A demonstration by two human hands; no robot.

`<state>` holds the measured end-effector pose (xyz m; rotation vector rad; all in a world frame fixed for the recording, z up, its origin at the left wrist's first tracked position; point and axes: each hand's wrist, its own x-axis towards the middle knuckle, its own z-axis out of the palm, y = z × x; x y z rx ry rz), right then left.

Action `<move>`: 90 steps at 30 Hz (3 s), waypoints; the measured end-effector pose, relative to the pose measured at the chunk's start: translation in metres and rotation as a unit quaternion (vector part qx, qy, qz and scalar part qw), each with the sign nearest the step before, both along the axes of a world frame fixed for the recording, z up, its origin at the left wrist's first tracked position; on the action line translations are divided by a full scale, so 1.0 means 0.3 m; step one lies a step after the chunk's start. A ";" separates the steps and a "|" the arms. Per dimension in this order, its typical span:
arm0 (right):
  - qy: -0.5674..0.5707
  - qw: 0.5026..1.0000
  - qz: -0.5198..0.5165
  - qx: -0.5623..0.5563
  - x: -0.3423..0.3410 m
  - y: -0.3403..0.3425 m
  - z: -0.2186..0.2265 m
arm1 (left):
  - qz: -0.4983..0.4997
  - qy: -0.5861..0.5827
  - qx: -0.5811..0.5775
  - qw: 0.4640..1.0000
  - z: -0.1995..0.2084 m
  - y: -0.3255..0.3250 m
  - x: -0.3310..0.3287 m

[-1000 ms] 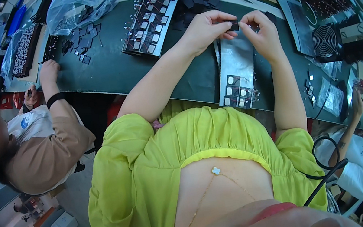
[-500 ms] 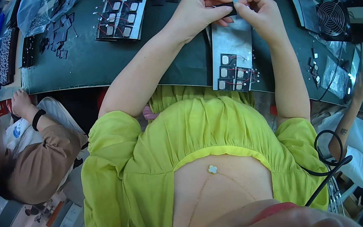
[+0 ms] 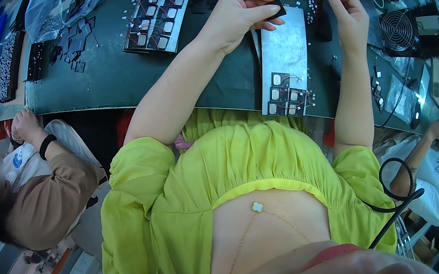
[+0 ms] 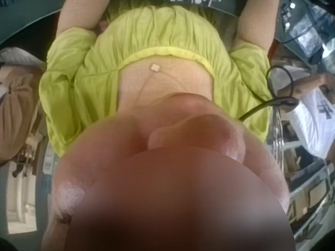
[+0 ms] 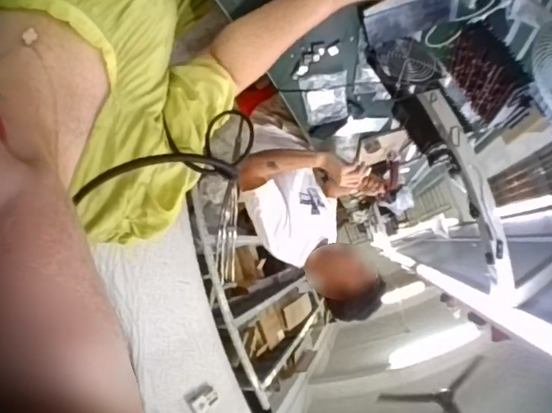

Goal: Manually assembling small electronic components into a plastic housing on an assembly line.

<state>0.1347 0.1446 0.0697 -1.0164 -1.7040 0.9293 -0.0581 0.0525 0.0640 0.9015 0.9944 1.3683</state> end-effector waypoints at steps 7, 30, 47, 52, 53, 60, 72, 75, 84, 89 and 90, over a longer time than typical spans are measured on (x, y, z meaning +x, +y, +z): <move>-0.194 0.970 0.099 0.111 -0.077 0.033 0.068 | -0.046 -0.067 0.033 0.996 0.009 -0.010 -0.006; -0.404 0.820 0.184 0.362 -0.386 0.246 -0.107 | 0.011 -0.306 0.067 0.950 -0.042 0.045 -0.029; -0.233 0.846 0.092 0.471 -0.179 -0.028 0.068 | 0.100 -0.308 0.046 0.945 -0.051 0.044 -0.046; -0.187 0.864 0.121 0.451 -0.122 -0.056 0.052 | 0.067 -0.325 0.047 0.942 -0.054 0.030 -0.044; -0.175 0.873 0.132 0.435 -0.118 -0.050 0.040 | 0.045 -0.331 0.049 0.941 -0.048 0.025 -0.046; -0.037 0.918 0.237 0.317 -0.114 -0.032 -0.018 | -0.031 -0.352 0.038 0.935 -0.069 0.031 -0.035; 0.072 0.964 0.201 0.160 -0.128 -0.106 0.001 | 0.018 -0.369 0.049 0.928 -0.068 0.041 -0.006; 0.022 0.959 0.203 0.197 -0.137 -0.113 0.007 | 0.017 -0.365 0.031 0.930 -0.051 0.041 0.001; -0.064 0.975 0.156 0.145 -0.141 -0.114 0.013 | -0.004 -0.356 0.001 0.935 -0.021 0.026 0.018; -0.022 0.975 0.144 0.167 -0.143 -0.106 -0.013 | -0.013 -0.358 0.005 0.934 -0.029 0.025 0.030; -0.004 0.972 0.144 0.185 -0.147 -0.102 -0.023 | -0.014 -0.365 0.012 0.931 -0.038 0.027 0.032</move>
